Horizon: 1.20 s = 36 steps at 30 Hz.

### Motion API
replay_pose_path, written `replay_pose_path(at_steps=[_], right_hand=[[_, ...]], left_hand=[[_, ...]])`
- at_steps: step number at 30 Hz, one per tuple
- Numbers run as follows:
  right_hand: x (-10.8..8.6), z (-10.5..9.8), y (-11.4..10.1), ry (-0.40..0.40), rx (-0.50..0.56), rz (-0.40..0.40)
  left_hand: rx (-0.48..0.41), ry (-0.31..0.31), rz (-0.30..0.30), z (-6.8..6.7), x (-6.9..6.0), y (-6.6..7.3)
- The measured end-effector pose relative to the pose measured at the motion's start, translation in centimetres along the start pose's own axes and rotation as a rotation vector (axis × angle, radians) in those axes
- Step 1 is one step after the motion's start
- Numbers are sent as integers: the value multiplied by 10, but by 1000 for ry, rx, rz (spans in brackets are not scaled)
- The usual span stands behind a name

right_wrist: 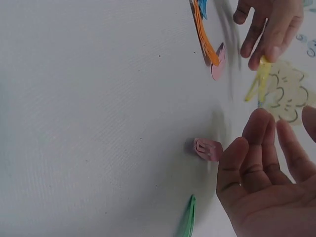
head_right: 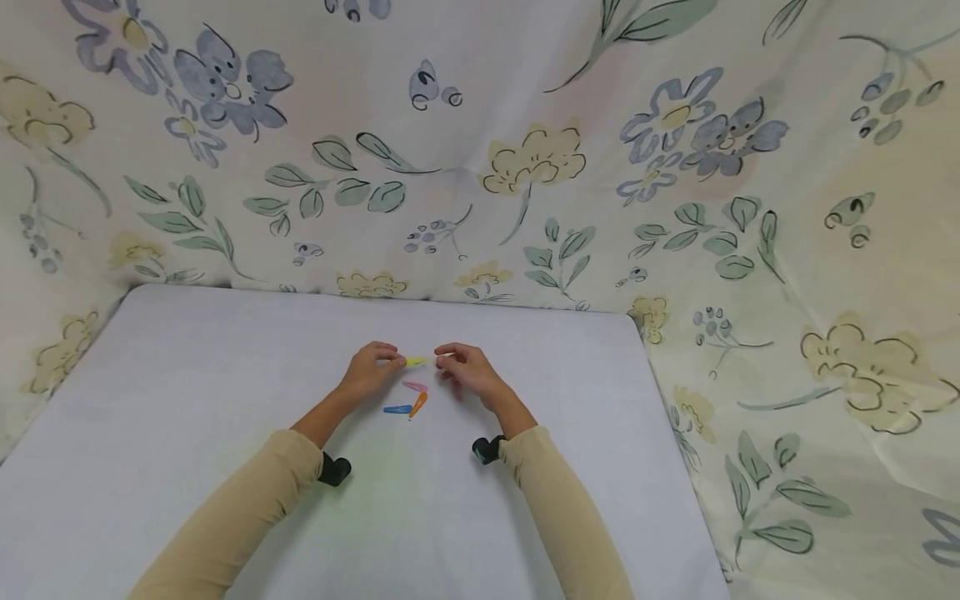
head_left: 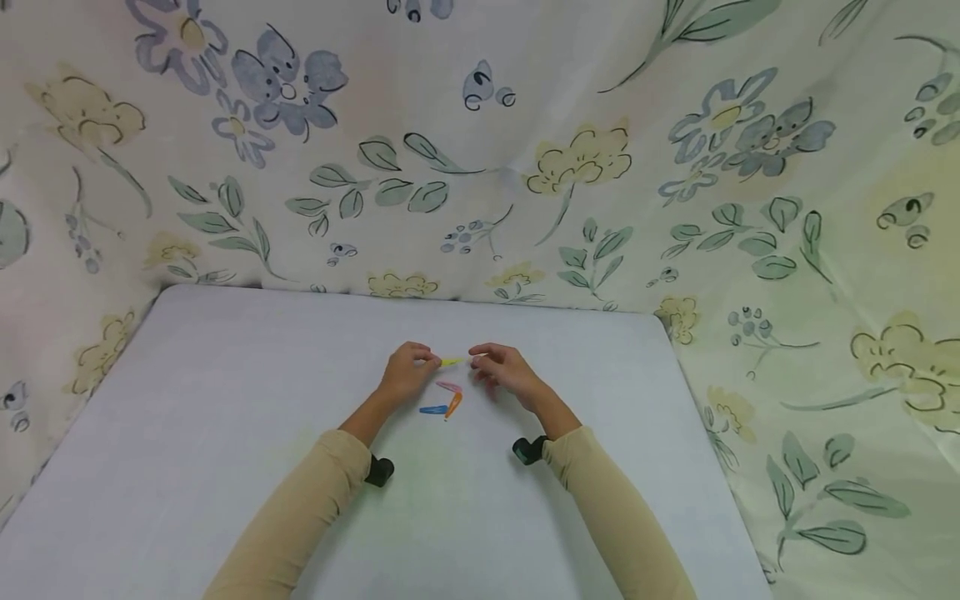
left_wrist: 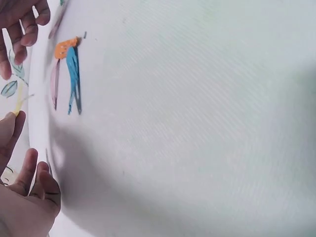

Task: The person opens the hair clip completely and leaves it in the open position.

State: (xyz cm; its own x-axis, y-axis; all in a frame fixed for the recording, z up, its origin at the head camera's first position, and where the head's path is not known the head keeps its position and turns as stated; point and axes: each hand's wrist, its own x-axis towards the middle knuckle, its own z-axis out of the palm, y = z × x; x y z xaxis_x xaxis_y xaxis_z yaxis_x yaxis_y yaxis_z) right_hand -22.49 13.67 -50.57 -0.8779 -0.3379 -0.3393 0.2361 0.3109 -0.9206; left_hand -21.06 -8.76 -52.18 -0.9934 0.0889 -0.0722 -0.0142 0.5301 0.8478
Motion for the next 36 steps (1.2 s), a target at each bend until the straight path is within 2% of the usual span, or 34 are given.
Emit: replay_pose_path(at_steps=[5, 11, 18, 23, 28, 33, 36], right_hand=[[0, 2, 1, 12, -5, -7], [-2, 5, -2, 5, -37, -3], [-4, 6, -2, 23, -76, 6], [-5, 7, -2, 28, -99, -29], [-7, 11, 1, 55, -171, -103], [-7, 17, 9, 130, -374, -262], [-6, 20, 14, 142, -470, -333]], left_hand=[[74, 32, 26, -2, 0, -9], [89, 62, 42, -4, 1, -12], [66, 22, 25, -5, 0, -14], [48, -34, 101, -6, -3, -15], [57, -80, 168, -7, -7, -15], [125, -107, 217, -6, -9, -19], [180, -114, 248, -5, -10, -22]])
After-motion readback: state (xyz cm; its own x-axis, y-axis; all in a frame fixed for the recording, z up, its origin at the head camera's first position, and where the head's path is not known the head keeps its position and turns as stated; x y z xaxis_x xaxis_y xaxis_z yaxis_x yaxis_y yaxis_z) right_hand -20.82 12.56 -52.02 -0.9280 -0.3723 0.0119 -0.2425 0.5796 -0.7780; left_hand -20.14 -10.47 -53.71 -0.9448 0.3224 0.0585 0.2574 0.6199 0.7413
